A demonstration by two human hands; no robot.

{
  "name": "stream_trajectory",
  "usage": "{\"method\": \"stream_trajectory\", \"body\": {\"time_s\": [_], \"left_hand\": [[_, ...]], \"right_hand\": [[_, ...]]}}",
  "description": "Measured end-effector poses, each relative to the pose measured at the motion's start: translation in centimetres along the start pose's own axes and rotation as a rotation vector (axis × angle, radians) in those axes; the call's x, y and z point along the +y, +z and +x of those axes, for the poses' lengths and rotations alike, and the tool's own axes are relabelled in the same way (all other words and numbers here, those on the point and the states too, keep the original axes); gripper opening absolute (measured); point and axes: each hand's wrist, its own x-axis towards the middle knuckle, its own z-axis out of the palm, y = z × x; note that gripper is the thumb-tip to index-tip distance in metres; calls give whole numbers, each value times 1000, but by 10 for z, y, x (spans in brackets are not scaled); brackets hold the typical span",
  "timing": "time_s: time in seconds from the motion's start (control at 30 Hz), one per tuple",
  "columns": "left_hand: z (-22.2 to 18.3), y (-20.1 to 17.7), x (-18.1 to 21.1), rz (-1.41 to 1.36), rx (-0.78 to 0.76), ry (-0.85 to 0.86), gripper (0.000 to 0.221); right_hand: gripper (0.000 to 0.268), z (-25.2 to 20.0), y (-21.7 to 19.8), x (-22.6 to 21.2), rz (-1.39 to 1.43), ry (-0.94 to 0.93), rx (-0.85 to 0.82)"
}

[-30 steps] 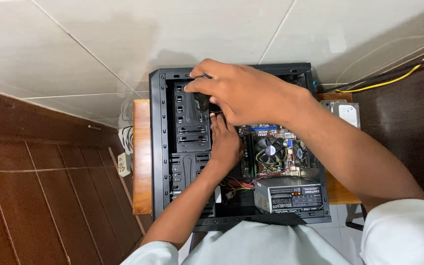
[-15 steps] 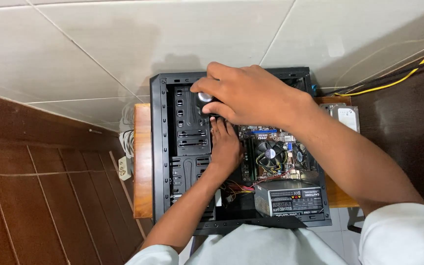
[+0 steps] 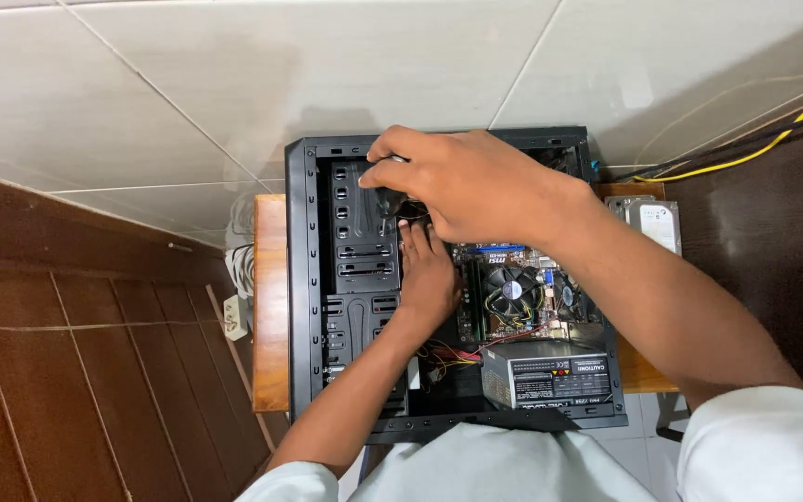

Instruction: Installing an additional hard drive into a desktop computer case using a screwdriver to secure components.

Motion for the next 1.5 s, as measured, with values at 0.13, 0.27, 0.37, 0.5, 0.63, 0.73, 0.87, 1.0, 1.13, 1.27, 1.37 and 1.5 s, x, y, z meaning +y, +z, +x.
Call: {"method": "stream_trajectory", "body": {"time_s": [0.13,0.27,0.37,0.5,0.63,0.73,0.87,1.0,1.13,1.27,1.37,1.5], "left_hand": [[3,4,-2,-10,-13,3,107],[2,1,-1,-29,-23,1,107],[0,0,-1,-15,-18,5,105],[-2,-6,1,-33,-13,-2,103],[-2,-9,1,-45,-33,1,109],[1,-4,-2,-75,-20,1,107],[0,-3,-3,-9,-18,19,105],[-4,-11,-1,-11,-8,21,92],[-1,-8,-3,-4,-37,27,101],[-2,-10,-1,-13,-17,15,97],[2,-1,-7,-6,-29,19,99],[11,15,-16,52,-62,55,93]], "right_hand": [[27,1,1,0,-38,-4,-1],[22,1,7,4,-86,-7,31],[22,-1,10,5,-118,23,53],[40,1,16,9,-131,72,64],[51,3,21,12,-139,90,64],[44,4,14,7,-96,73,72],[30,2,7,1,3,-7,68],[22,1,12,2,21,-21,59],[22,1,14,1,40,-29,73],[23,1,20,5,-17,0,116],[32,1,27,6,-73,36,155],[44,1,32,5,-70,98,197]]}}
